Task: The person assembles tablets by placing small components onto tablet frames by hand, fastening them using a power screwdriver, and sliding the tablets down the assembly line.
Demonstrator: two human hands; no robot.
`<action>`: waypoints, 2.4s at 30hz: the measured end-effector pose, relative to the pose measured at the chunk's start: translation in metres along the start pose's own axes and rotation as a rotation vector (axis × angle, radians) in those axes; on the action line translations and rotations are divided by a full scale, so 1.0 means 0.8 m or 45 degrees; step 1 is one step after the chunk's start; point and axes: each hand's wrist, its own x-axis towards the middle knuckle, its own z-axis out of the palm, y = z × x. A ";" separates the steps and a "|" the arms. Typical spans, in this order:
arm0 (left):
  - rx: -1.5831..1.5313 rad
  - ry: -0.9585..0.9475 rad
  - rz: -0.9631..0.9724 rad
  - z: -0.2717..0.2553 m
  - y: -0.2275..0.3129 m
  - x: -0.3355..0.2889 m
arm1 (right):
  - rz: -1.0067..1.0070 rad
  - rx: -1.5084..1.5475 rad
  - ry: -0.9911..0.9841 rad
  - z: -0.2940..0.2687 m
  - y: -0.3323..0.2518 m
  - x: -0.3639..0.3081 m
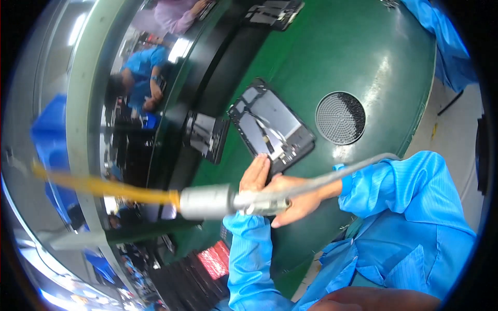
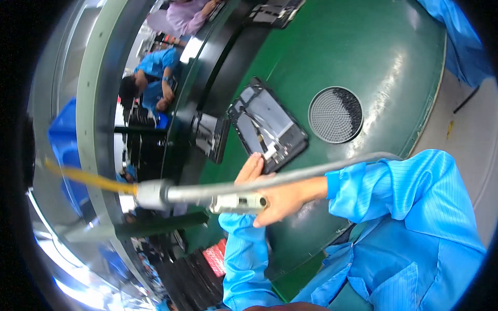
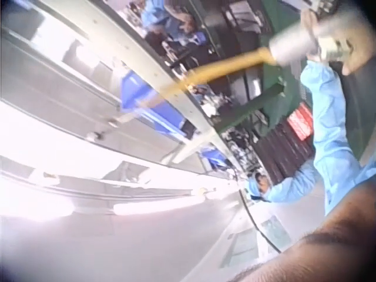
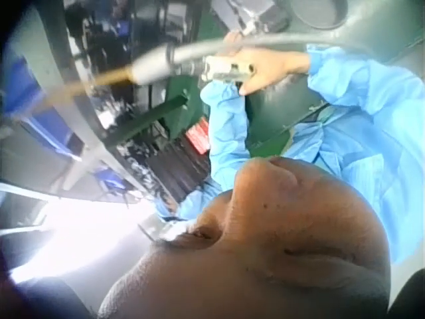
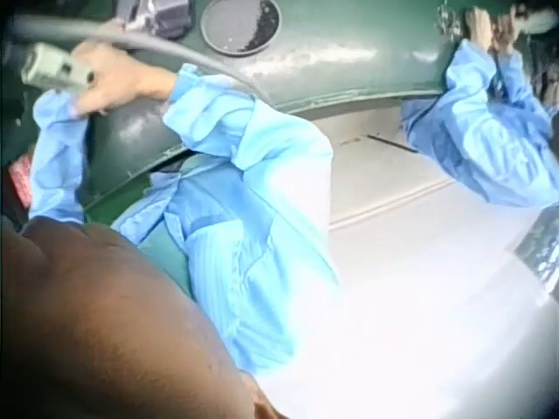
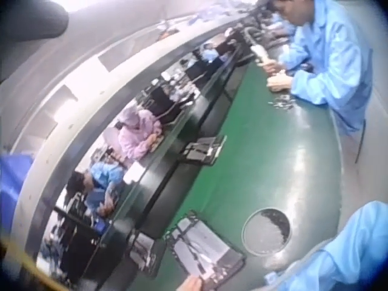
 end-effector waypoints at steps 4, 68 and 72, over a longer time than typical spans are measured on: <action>0.119 0.156 -0.129 0.029 -0.039 0.099 | 0.196 -0.017 -0.078 -0.015 0.000 -0.006; -0.127 0.257 -0.314 0.049 0.175 0.023 | 0.098 -0.376 0.679 -0.193 -0.056 -0.025; -0.209 0.471 -0.291 0.040 0.175 0.020 | 0.098 -0.382 0.710 -0.195 -0.052 -0.024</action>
